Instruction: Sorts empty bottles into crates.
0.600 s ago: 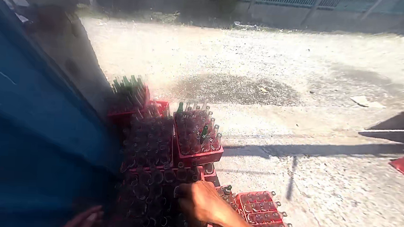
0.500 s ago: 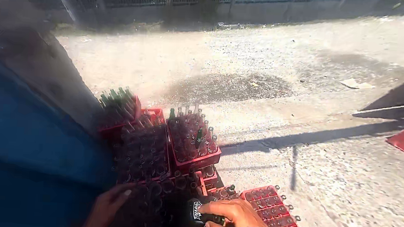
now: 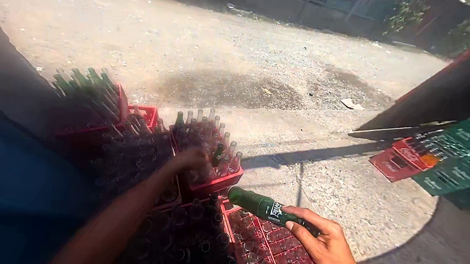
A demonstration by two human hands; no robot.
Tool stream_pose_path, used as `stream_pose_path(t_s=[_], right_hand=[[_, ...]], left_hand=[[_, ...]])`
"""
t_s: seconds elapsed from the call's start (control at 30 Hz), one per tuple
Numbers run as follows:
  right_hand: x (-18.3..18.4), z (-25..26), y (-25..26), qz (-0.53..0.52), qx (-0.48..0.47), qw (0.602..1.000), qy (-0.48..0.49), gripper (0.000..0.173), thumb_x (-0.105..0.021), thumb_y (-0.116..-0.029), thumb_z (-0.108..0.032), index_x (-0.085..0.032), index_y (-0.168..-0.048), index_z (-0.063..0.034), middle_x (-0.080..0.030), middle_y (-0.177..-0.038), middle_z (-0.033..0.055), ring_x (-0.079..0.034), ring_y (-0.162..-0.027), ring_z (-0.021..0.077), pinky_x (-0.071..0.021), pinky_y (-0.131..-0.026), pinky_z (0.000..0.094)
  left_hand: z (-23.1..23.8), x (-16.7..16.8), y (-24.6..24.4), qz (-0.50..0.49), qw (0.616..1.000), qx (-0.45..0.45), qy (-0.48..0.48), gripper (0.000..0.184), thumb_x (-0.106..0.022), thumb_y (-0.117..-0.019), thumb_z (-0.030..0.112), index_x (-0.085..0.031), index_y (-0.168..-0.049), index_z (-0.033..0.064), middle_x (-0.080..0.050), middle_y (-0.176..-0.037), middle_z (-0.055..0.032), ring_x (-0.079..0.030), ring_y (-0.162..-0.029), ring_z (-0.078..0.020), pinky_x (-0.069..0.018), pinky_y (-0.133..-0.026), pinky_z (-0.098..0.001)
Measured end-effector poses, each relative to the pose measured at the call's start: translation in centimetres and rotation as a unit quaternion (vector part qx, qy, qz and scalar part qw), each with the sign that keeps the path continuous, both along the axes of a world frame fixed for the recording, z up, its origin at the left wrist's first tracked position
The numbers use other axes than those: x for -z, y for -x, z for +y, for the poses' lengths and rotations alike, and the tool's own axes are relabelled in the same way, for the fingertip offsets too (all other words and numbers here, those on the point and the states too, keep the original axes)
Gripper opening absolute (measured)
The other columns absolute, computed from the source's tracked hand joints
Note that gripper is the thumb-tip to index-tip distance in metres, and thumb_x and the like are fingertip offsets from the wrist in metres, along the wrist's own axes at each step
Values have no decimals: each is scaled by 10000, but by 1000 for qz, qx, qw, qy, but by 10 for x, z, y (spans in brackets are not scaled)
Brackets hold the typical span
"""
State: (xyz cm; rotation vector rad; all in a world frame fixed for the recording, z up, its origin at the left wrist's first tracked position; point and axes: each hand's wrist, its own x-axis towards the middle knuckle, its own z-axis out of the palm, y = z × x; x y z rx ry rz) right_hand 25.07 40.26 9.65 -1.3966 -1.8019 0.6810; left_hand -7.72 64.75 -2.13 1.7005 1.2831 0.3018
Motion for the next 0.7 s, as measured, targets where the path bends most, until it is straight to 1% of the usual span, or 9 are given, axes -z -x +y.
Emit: stream_pose_path(t_s=[0.1, 0.17, 0.2, 0.27, 0.37, 0.43, 0.53, 0.6, 0.7], right_hand=[[37, 63, 23, 13, -61, 998, 12, 270, -624, -976, -179, -751, -1196, -86, -767, -1073, 15, -719, -911, 61, -610, -812, 261], [55, 114, 46, -24, -95, 995, 30, 273, -623, -991, -228, -752, -1203, -115, -766, -1075, 21, -722, -931, 81, -609, -847, 320], [61, 141, 60, -64, -107, 991, 55, 261, -628, -993, -247, -757, -1193, -140, -765, -1061, 31, -723, -934, 120, -602, -861, 397], [72, 195, 92, -174, -158, 963, 130, 264, -620, -999, -275, -758, -1203, -181, -761, -1085, 89, -720, -1012, 271, -541, -894, 621], [94, 267, 147, -272, -255, 903, 215, 304, -559, -1037, -257, -737, -1229, -102, -717, -1183, 187, -663, -1145, 373, -461, -998, 667], [106, 297, 179, -317, -251, 892, 205, 347, -543, -1055, -337, -723, -1240, -105, -715, -1157, 201, -666, -1114, 391, -464, -980, 670], [126, 322, 211, -374, -206, 886, 182, 418, -689, -928, -473, -721, -1273, -238, -734, -1150, 149, -666, -1101, 421, -450, -924, 748], [150, 340, 222, -362, -250, 865, 240, 366, -764, -911, -350, -743, -1227, -166, -738, -1126, 161, -691, -1043, 398, -497, -917, 707], [149, 345, 229, -347, -285, 820, 356, 327, -632, -1018, -143, -646, -1333, -57, -697, -1141, 185, -669, -907, 294, -543, -849, 512]], left_hand=[[-79, -78, 95, -77, 987, -127, -67, 178, -714, -972, 242, -721, -1131, 163, -704, -859, -92, -606, -615, -193, -529, -548, -382], [-137, -121, 154, -99, 971, -167, -141, 194, -719, -928, 260, -728, -1114, 207, -677, -775, -32, -585, -541, -142, -525, -485, -313], [-163, -136, 179, -105, 962, -186, -169, 201, -707, -911, 305, -731, -1094, 225, -669, -755, -10, -583, -520, -126, -525, -470, -290], [-209, -149, 215, -148, 945, -222, -190, 165, -674, -922, 323, -715, -1057, 238, -661, -749, 43, -588, -511, -80, -542, -465, -248], [-265, -115, 254, -264, 929, -219, -140, 173, -693, -962, 370, -683, -1092, 255, -674, -823, 78, -628, -594, -61, -587, -552, -257], [-286, -100, 236, -305, 918, -235, -91, 174, -730, -931, 352, -718, -1080, 263, -679, -808, 68, -633, -596, -76, -595, -563, -273], [-292, -78, 181, -324, 922, -209, -45, 179, -697, -965, 360, -741, -1092, 243, -698, -874, 89, -632, -642, -36, -575, -584, -215], [-287, -62, 151, -292, 938, -186, -9, 182, -676, -980, 322, -739, -1084, 186, -712, -937, 75, -634, -672, -26, -557, -575, -191], [-253, -43, 113, -184, 973, -85, 110, 293, -581, -1032, 399, -680, -1244, 222, -671, -900, 38, -600, -662, -61, -522, -578, -250]])
